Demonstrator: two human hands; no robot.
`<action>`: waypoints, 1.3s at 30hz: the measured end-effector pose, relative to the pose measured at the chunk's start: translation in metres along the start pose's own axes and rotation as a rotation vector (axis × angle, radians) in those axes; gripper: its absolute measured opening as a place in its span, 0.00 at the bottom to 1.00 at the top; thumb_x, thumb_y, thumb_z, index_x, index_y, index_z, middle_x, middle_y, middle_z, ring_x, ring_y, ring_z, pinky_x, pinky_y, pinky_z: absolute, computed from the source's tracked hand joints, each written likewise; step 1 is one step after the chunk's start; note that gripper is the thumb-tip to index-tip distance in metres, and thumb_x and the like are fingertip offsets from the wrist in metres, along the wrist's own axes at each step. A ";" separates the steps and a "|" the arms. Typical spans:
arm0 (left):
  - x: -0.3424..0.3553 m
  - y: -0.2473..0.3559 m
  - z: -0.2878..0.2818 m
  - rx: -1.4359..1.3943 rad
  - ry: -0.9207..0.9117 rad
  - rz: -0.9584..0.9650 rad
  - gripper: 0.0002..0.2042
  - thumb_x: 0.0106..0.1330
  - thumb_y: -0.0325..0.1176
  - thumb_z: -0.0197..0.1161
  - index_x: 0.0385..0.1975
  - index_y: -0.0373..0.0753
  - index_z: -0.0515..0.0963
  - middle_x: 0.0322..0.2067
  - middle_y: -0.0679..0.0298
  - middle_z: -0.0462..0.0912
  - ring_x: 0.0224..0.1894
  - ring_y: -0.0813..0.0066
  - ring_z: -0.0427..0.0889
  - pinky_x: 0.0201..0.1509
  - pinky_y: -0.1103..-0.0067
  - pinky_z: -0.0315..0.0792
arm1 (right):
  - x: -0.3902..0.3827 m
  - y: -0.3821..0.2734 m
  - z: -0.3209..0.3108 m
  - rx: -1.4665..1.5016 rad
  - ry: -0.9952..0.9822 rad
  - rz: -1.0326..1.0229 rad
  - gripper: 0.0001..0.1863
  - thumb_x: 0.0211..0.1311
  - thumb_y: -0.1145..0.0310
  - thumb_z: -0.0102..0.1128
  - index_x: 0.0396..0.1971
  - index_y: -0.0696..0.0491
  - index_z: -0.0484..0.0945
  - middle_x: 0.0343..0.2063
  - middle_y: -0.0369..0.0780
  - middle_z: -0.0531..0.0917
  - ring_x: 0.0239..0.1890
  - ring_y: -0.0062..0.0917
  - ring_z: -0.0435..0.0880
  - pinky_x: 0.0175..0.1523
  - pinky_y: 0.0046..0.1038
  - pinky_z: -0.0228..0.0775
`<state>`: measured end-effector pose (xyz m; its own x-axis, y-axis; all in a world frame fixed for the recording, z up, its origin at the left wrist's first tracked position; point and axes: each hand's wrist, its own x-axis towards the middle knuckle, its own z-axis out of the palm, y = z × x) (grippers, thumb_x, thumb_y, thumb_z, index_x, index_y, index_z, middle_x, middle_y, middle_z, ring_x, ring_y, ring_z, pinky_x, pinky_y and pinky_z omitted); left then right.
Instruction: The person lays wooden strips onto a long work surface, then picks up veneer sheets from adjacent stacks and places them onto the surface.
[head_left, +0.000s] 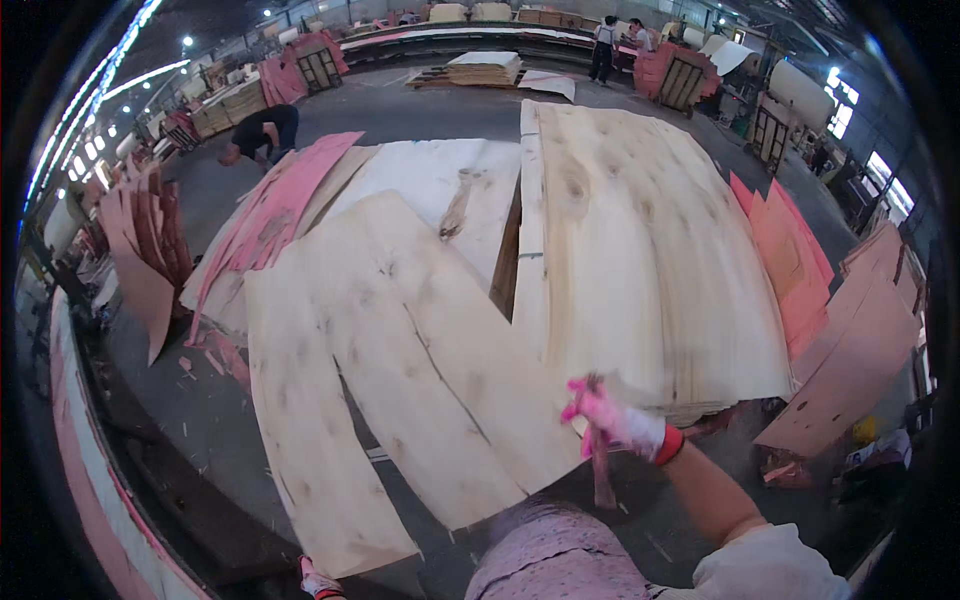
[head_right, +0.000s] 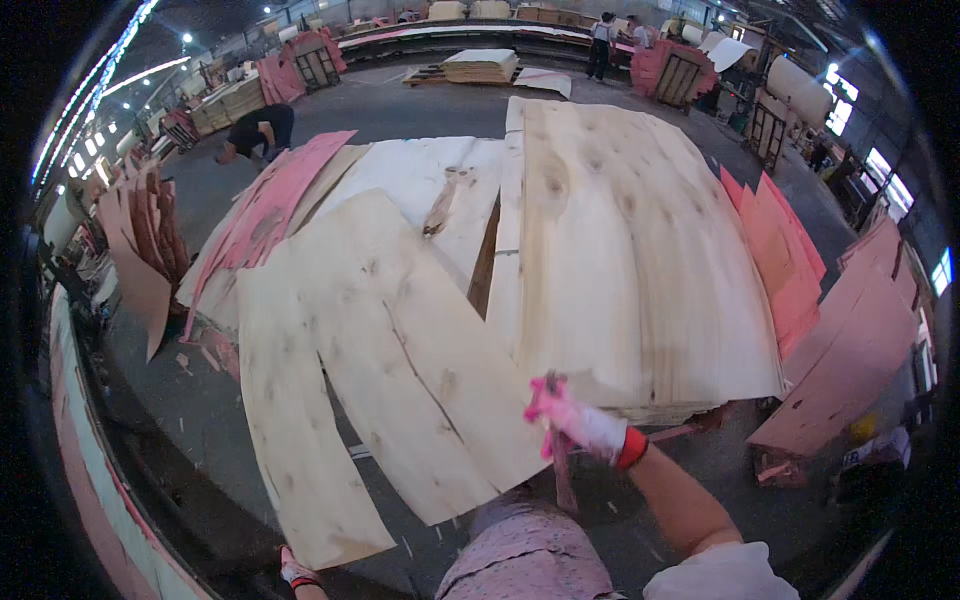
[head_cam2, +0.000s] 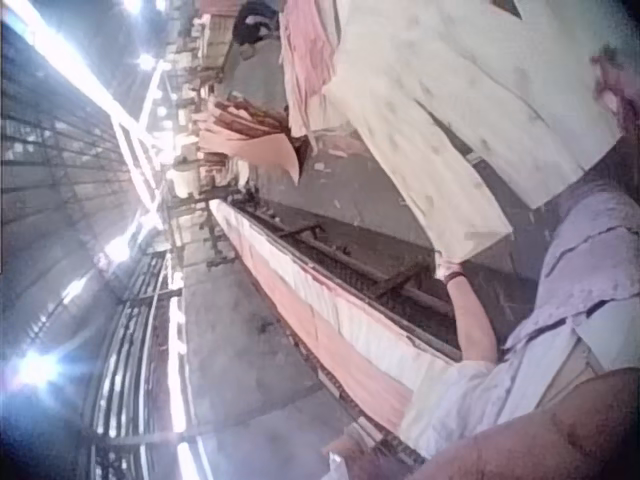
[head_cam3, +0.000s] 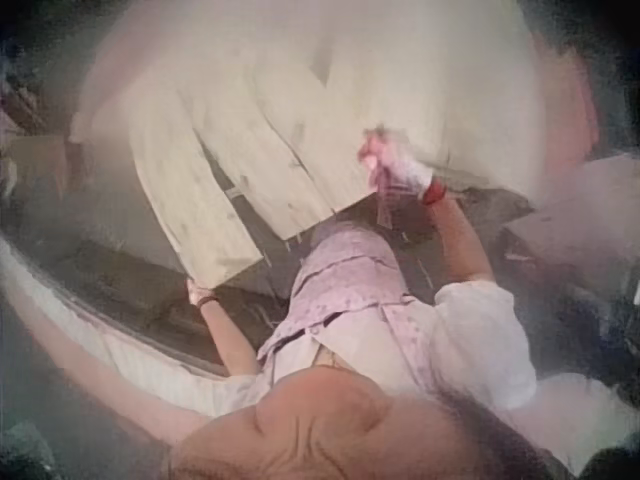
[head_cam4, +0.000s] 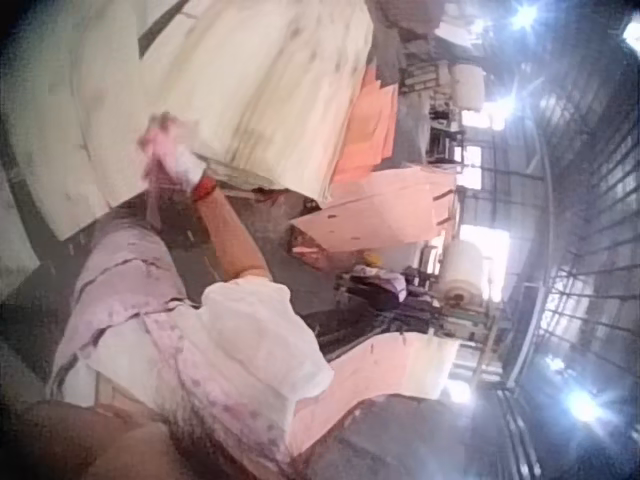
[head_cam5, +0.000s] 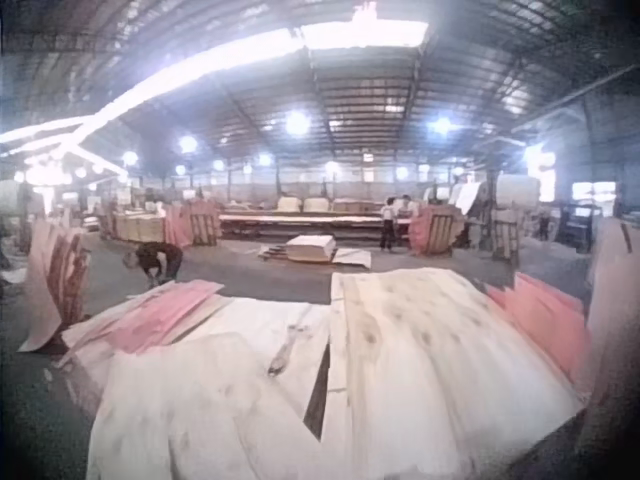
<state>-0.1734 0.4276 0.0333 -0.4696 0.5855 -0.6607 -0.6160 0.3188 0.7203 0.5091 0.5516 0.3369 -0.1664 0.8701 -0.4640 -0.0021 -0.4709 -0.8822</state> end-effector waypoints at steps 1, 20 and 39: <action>0.008 -0.008 0.019 0.066 0.091 0.086 0.32 0.62 0.53 0.54 0.62 0.40 0.61 0.57 0.59 0.70 0.58 0.61 0.69 0.61 0.65 0.62 | 0.018 -0.016 -0.014 0.000 0.065 -0.077 0.30 0.67 0.49 0.45 0.58 0.55 0.53 0.41 0.38 0.73 0.22 0.24 0.80 0.25 0.27 0.75; 0.083 0.046 0.505 0.351 -0.352 0.538 0.34 0.59 0.20 0.61 0.66 0.39 0.54 0.61 0.53 0.61 0.62 0.67 0.62 0.56 0.73 0.68 | 0.312 -0.094 -0.099 -0.064 0.791 -0.772 0.20 0.63 0.71 0.53 0.54 0.56 0.63 0.42 0.38 0.73 0.37 0.18 0.74 0.38 0.20 0.70; 0.229 -0.029 0.662 1.853 0.138 0.215 0.65 0.38 0.74 0.61 0.67 0.35 0.35 0.68 0.42 0.30 0.70 0.43 0.30 0.70 0.59 0.38 | 0.364 -0.087 -0.103 -0.240 0.715 0.590 0.29 0.64 0.45 0.42 0.21 0.58 0.71 0.14 0.42 0.75 0.11 0.27 0.73 0.15 0.32 0.65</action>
<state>0.1561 1.0458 0.0007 -0.5353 0.6940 -0.4814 0.7901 0.6129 0.0050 0.5506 0.9246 0.2364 0.5659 0.4221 -0.7082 0.1043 -0.8888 -0.4464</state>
